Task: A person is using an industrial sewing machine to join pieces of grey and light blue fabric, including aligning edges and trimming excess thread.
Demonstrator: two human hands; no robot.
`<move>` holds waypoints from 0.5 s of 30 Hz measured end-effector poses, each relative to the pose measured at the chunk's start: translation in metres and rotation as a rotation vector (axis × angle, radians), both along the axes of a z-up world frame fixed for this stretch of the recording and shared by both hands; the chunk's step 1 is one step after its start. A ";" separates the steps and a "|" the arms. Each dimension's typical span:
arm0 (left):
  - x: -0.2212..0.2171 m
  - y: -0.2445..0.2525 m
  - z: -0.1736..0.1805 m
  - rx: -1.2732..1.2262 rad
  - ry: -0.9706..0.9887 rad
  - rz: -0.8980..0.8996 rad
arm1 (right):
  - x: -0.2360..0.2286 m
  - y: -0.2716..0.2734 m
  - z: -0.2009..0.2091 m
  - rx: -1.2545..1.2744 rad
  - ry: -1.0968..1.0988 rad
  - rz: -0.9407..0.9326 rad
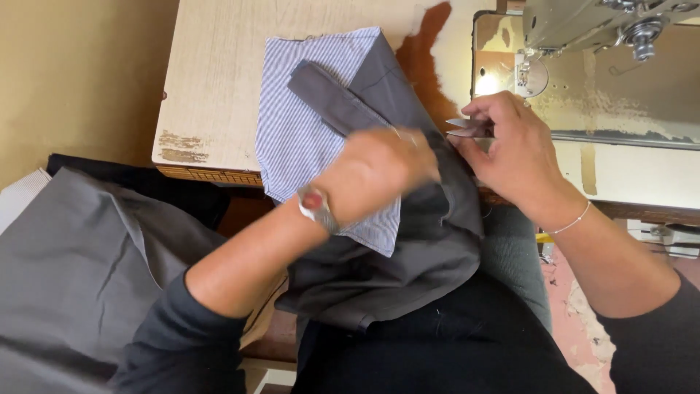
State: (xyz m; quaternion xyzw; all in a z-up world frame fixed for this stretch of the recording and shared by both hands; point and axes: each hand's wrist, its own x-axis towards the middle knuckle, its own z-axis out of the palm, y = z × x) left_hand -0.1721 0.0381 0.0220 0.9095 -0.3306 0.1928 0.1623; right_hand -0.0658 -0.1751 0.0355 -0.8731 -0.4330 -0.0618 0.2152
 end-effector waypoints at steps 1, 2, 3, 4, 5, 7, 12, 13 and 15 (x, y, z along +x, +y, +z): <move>0.024 0.021 -0.006 0.006 -0.187 0.201 | -0.001 -0.001 -0.001 0.028 0.041 -0.051; 0.046 0.041 -0.013 0.006 -0.364 0.401 | -0.004 -0.003 -0.004 0.052 0.093 -0.104; 0.061 0.053 -0.027 0.005 -0.362 0.398 | -0.004 -0.004 -0.008 0.051 0.095 -0.107; 0.078 0.065 -0.041 0.031 -0.255 0.495 | -0.003 -0.005 -0.011 0.027 -0.012 -0.036; 0.094 0.077 -0.055 0.058 -0.146 0.590 | -0.001 -0.006 -0.015 0.002 -0.118 0.034; 0.095 0.079 -0.057 0.022 -0.192 0.554 | 0.000 -0.004 -0.016 -0.069 -0.163 0.032; 0.100 0.089 -0.051 0.044 -0.054 0.672 | -0.001 -0.004 -0.019 -0.131 -0.279 0.043; 0.094 0.092 -0.033 -0.562 0.090 0.612 | -0.001 -0.004 -0.019 -0.124 -0.293 0.045; 0.082 0.099 -0.003 -1.160 0.233 0.513 | -0.001 -0.004 -0.020 -0.112 -0.308 0.048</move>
